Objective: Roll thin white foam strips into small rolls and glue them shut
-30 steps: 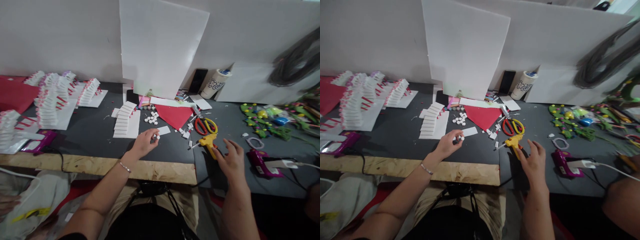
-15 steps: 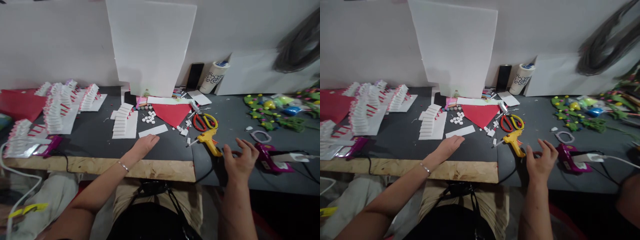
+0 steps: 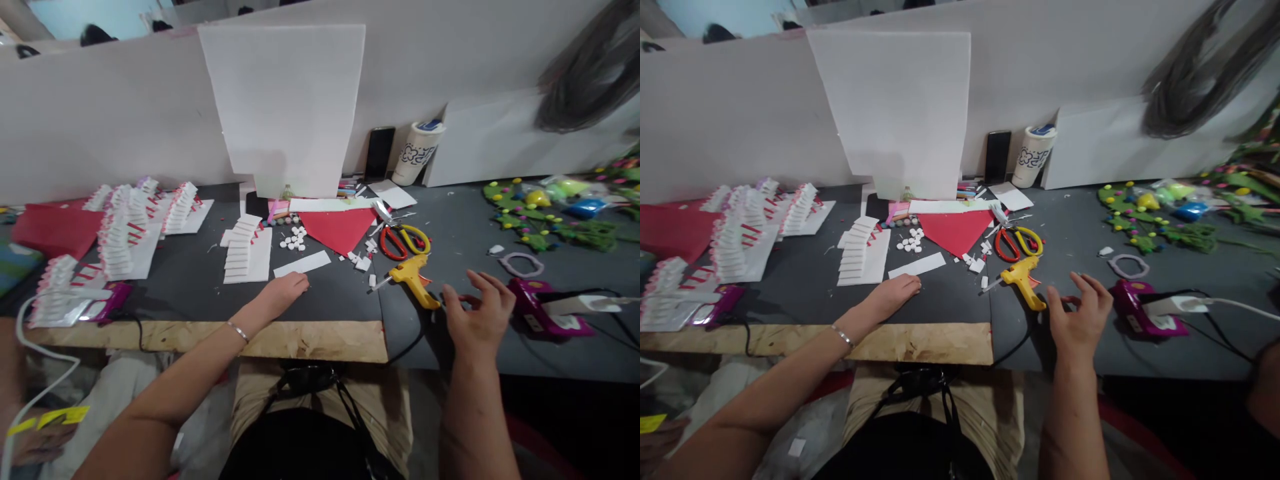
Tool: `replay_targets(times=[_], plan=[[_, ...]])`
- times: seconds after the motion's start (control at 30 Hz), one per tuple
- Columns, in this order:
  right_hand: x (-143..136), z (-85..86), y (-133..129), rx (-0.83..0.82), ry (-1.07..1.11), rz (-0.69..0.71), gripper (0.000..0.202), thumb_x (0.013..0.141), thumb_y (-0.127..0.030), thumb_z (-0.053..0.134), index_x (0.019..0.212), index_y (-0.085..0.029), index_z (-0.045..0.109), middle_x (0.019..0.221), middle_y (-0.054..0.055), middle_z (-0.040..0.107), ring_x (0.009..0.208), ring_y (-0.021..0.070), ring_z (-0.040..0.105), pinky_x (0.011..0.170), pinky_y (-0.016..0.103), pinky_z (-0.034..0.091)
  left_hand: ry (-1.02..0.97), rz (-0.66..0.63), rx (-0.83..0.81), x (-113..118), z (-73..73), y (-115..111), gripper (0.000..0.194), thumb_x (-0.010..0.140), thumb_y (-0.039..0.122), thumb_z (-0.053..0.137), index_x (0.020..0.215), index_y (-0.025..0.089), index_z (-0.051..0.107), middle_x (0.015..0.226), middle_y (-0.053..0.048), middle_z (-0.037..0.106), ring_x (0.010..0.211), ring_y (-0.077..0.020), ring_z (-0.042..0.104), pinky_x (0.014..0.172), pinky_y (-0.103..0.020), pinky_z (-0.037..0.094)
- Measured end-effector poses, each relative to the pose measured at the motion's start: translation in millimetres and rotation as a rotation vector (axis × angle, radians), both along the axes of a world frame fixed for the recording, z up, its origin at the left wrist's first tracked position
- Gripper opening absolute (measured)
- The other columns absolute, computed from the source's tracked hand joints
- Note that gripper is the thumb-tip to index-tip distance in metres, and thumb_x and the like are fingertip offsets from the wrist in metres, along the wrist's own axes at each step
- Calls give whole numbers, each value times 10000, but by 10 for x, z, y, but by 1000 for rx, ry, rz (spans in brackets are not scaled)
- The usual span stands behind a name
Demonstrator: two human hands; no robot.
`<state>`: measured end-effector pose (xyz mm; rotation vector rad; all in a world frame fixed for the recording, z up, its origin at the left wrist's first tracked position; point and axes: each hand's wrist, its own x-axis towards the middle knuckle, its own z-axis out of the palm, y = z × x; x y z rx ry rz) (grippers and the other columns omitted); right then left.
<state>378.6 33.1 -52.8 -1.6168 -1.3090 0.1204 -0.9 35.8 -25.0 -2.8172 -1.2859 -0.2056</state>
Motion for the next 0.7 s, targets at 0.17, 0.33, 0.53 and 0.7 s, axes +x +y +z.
replay_targets(times=[0.17,0.33,0.53,0.7], plan=[[-13,41,-10,13,20,17,561,812,-548,622,1219,-161,609,1279,204,506,1174,359,532,724,480,584,56,-41,24,20,57,-32,234,922,33,427,1069,142,573,1073,-92,671,970,-173,625,786,-264,529],[-11,51,-7,7,38,23,553,809,-528,626,1226,-166,597,1279,201,499,1157,357,538,736,492,574,56,-57,27,20,61,-39,268,916,29,429,1101,150,580,1064,-93,683,969,-165,636,794,-266,538],[8,31,-13,9,31,26,560,810,-494,633,1255,-157,583,1276,206,498,1091,345,565,733,486,564,41,-72,34,29,82,-28,341,924,33,396,1190,158,568,1043,-100,696,948,-169,644,751,-264,524],[8,31,-22,7,34,24,580,792,-497,646,1269,-174,578,1259,186,512,1022,328,572,696,475,560,148,-70,-19,91,154,8,318,917,41,433,1176,166,569,968,-78,695,881,-159,640,683,-236,482]])
